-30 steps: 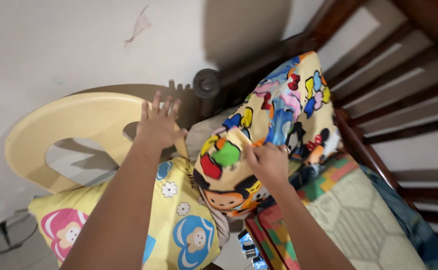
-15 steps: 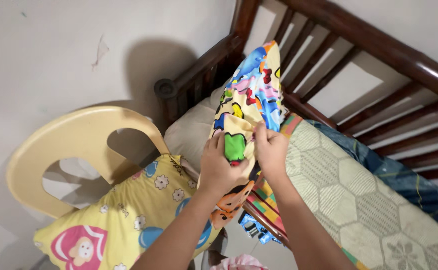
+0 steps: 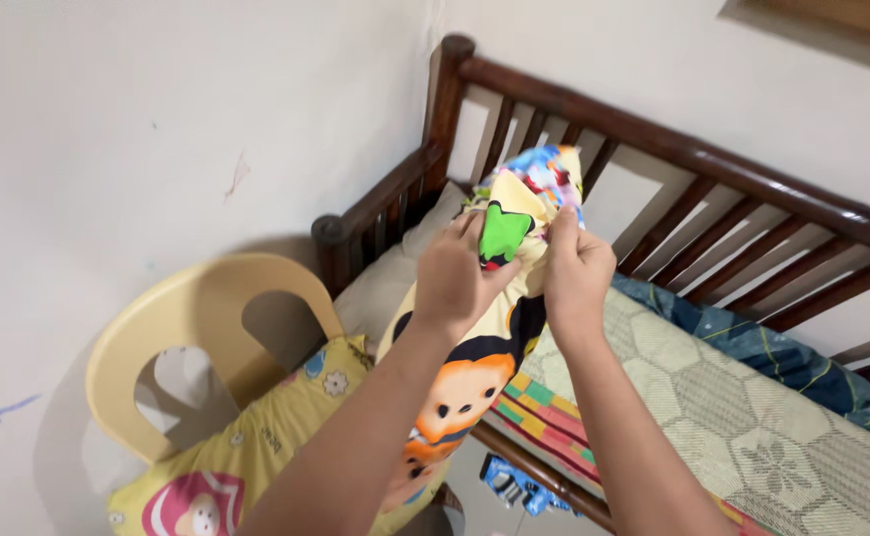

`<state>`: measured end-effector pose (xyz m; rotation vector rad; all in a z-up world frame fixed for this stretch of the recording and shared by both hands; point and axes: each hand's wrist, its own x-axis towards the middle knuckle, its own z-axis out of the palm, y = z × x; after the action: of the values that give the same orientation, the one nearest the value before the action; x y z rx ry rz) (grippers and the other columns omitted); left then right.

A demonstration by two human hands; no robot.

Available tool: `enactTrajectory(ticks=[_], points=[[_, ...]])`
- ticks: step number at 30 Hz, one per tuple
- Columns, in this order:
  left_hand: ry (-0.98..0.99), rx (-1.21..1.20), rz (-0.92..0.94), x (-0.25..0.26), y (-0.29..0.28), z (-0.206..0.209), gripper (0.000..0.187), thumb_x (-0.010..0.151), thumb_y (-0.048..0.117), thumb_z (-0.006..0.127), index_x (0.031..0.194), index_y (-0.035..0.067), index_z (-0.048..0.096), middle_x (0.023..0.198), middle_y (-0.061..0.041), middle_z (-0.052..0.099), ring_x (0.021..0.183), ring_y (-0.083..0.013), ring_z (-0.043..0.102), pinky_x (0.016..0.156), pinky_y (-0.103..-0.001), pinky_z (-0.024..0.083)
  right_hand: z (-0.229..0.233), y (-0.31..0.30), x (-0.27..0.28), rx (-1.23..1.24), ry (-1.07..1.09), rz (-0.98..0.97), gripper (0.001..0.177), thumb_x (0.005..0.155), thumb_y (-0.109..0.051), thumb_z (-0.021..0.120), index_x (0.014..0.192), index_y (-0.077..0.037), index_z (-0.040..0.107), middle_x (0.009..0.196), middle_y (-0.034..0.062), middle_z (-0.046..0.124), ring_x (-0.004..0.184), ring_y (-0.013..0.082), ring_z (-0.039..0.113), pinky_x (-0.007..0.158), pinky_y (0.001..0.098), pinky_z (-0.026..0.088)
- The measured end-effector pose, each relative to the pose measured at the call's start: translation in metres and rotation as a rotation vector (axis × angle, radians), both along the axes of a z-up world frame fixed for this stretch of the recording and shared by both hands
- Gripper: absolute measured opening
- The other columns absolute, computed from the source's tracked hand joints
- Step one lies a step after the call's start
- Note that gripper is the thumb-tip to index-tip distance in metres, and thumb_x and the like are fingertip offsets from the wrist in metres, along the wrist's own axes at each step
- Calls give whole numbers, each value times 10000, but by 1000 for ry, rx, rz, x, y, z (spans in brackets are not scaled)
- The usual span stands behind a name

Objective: The person folds a yellow pillowcase with cartoon characters, places it on a chair, then folds a white pillowcase and places it on the chair. Finally, the person folds a patterned mat on the wooden bench.

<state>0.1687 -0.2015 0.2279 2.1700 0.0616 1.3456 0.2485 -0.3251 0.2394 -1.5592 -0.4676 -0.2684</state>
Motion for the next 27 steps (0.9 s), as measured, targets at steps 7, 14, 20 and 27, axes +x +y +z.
enactTrajectory(ticks=[7, 14, 20, 27], points=[[-58, -44, -265, -19, -10, 62, 553, 789, 243, 832, 1244, -1, 633, 1045, -182, 731, 907, -340, 724, 776, -390, 579, 43, -25, -32, 60, -147, -137, 632, 1107, -356, 522, 590, 7, 544, 551, -36, 481, 502, 57, 369, 475, 303, 304], [54, -484, -577, -7, -60, 83, 417, 839, 175, 740, 1216, 9, 676, 949, -112, 780, 826, -136, 726, 773, -291, 579, 83, -63, -63, -86, -105, -429, 528, 1068, -427, 521, 819, -19, 745, 600, 35, 618, 560, 99, 535, 565, 319, 433], [65, -666, -657, 22, -114, 37, 313, 836, 126, 733, 1125, 5, 721, 949, -74, 786, 867, -83, 707, 795, -262, 568, 70, -107, -67, -393, -7, -684, 502, 1025, -503, 520, 932, -96, 801, 666, 145, 677, 626, 252, 675, 667, 387, 504], [26, -766, -785, 89, -155, 29, 234, 874, 98, 703, 1088, 5, 715, 948, -73, 757, 862, -96, 667, 791, -283, 556, 76, -142, -10, -458, 74, -766, 484, 1015, -511, 528, 939, -123, 806, 661, 159, 676, 600, 273, 674, 640, 406, 502]])
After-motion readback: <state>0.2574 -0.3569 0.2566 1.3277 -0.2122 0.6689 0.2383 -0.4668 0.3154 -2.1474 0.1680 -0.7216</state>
